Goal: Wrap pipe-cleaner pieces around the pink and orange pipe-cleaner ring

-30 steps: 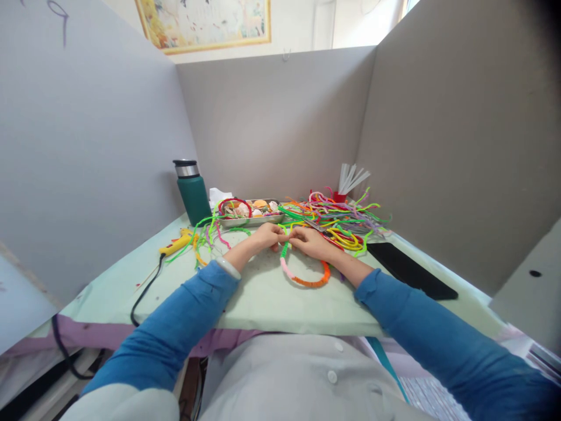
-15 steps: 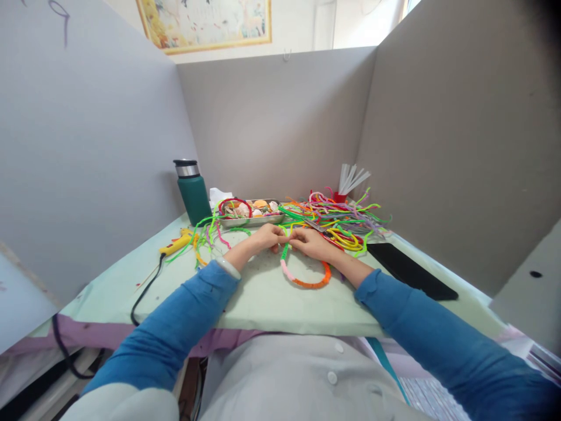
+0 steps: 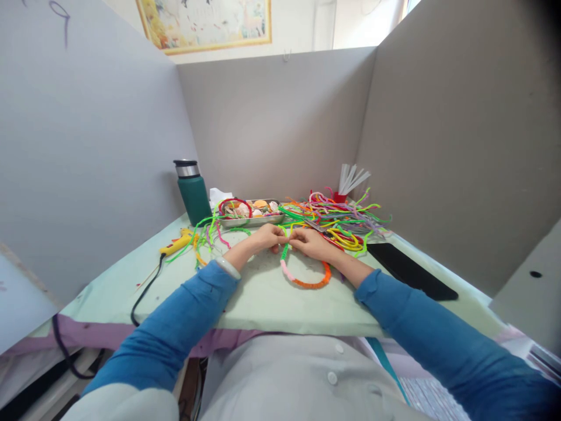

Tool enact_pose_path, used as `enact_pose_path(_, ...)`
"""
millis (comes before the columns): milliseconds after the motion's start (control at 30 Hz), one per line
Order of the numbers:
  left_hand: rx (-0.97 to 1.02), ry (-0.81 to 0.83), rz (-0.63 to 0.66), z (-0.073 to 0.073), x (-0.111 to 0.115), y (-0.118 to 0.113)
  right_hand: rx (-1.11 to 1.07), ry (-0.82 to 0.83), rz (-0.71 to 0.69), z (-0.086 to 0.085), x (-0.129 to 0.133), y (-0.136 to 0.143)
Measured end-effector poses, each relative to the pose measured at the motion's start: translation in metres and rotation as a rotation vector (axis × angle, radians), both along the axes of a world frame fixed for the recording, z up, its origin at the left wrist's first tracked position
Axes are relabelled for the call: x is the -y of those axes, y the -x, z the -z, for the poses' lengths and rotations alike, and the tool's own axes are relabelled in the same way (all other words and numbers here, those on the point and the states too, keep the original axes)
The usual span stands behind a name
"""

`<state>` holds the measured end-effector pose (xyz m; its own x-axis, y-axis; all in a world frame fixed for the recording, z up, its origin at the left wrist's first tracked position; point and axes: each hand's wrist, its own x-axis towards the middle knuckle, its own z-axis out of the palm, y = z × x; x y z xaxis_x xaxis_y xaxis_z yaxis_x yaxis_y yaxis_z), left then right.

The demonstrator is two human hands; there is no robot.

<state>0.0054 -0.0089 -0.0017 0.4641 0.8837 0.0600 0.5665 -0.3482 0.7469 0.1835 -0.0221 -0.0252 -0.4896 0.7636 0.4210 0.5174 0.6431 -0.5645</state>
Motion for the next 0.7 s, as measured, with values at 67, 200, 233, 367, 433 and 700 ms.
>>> enact_pose_path(67,-0.007,0.001,0.001,0.0004,-0.0006,0.0002,-0.001,0.005,-0.003,-0.0002,0.0001,0.0001)
enact_pose_path(200,-0.01,-0.01,0.007,0.0014,-0.0019,0.0007,0.001,0.006,-0.002,-0.0006,0.0005,0.0001)
enact_pose_path(233,-0.011,-0.014,0.01,0.0014,-0.0021,0.0008,0.003,0.007,-0.001,-0.0008,0.0006,0.0001)
enact_pose_path(367,-0.022,-0.015,0.011,0.0008,-0.0017,0.0007,0.009,0.004,0.001,-0.0013,0.0009,0.0002)
enact_pose_path(433,-0.026,-0.015,0.012,0.0006,-0.0014,0.0008,0.012,-0.004,-0.001,-0.0016,0.001,0.0003)
enact_pose_path(700,-0.022,-0.02,0.003,0.002,-0.0021,0.0009,0.003,0.018,-0.014,-0.0013,0.0011,0.0001)
